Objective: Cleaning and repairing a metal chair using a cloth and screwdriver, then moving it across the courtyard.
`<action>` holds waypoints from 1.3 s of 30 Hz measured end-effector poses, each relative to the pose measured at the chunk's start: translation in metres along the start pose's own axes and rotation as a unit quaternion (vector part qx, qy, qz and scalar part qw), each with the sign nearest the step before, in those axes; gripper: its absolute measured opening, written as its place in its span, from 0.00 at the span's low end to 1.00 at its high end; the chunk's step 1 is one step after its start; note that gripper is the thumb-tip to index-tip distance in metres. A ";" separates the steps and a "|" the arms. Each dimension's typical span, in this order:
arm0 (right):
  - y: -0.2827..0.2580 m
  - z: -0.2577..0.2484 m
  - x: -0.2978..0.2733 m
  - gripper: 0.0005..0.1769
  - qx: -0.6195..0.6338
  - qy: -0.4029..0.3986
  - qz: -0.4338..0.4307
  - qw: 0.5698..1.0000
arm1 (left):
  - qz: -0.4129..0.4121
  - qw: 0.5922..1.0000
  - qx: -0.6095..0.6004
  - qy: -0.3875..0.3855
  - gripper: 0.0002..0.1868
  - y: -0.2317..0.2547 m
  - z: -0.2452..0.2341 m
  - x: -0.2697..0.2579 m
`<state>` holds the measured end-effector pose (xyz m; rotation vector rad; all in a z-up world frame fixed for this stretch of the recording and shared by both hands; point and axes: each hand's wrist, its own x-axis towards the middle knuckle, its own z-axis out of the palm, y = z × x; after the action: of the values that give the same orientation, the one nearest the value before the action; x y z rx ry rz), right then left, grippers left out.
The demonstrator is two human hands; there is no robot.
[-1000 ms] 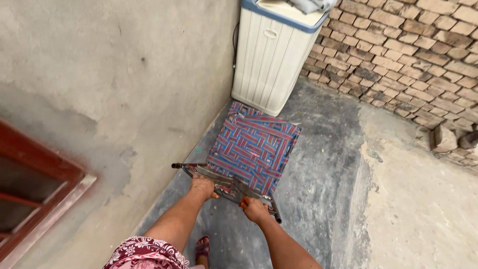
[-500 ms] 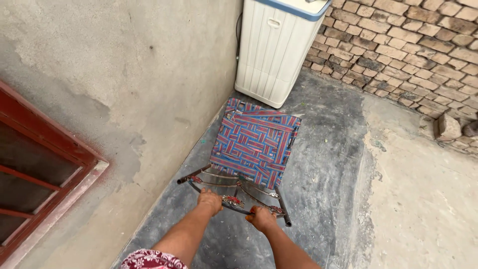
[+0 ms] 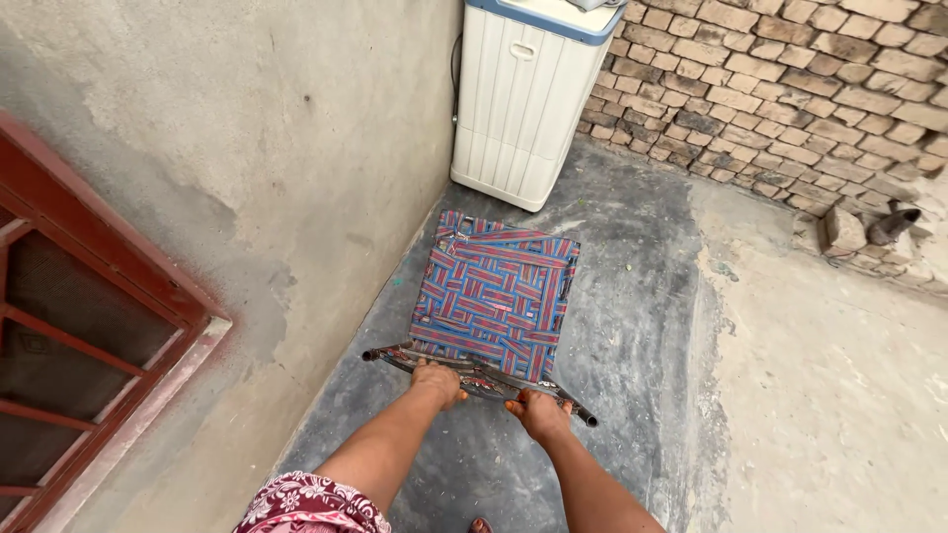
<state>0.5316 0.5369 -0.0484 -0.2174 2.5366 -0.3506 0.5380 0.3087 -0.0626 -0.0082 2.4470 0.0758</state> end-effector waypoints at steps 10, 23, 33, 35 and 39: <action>-0.013 0.013 -0.050 0.26 0.012 0.011 0.029 0.999 | 0.017 1.000 0.006 -0.003 0.34 0.004 0.010 -0.046; -0.007 0.044 -0.092 0.25 0.004 0.020 0.037 0.999 | 0.025 0.999 0.023 -0.008 0.33 0.007 0.035 -0.090; -0.005 0.043 -0.110 0.26 -0.007 0.030 0.001 1.000 | -0.012 0.999 0.021 0.026 0.31 0.014 0.058 -0.096; -0.003 0.045 -0.117 0.26 -0.005 0.011 0.003 1.000 | -0.015 0.999 0.022 0.025 0.31 0.019 0.059 -0.112; 0.010 0.061 -0.122 0.26 -0.018 -0.003 -0.002 1.000 | -0.024 0.999 0.017 0.032 0.32 0.029 0.081 -0.130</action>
<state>0.6659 0.5619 -0.0381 -0.2375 2.5390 -0.3048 0.6893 0.3404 -0.0401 -0.0542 2.5103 0.0137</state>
